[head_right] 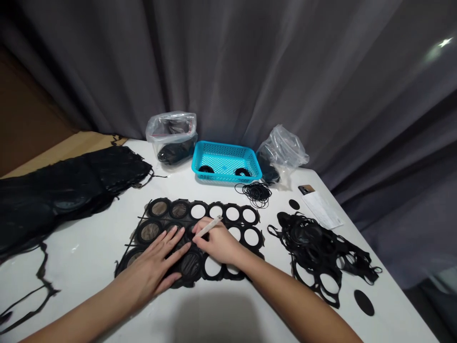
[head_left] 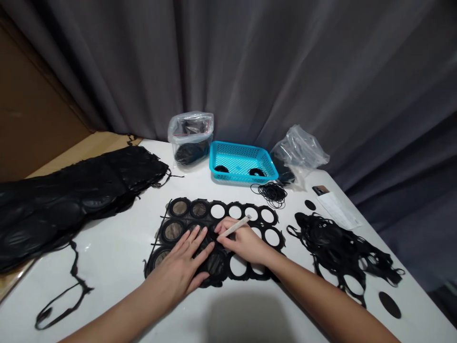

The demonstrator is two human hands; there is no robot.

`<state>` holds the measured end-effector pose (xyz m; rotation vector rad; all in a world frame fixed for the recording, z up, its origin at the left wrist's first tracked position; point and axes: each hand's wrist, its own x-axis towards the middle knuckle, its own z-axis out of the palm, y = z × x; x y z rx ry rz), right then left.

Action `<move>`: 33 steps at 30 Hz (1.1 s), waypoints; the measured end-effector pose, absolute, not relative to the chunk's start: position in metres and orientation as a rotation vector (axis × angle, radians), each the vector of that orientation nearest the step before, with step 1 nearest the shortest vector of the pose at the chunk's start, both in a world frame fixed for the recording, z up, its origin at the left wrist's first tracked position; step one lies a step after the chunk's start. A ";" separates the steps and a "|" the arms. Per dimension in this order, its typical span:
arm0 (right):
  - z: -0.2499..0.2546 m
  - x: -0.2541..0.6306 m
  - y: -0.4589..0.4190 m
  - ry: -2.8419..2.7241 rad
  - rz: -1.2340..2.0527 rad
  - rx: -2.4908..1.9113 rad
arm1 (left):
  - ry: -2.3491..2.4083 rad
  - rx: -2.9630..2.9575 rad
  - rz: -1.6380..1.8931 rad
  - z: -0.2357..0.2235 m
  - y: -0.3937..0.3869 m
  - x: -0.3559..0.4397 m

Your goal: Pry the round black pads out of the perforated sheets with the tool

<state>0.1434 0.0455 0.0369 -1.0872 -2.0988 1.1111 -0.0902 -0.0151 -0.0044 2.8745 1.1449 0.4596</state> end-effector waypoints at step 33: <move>0.061 0.159 0.012 -2.048 0.882 -1.271 | 1.094 2.856 0.496 0.014 -0.052 -0.089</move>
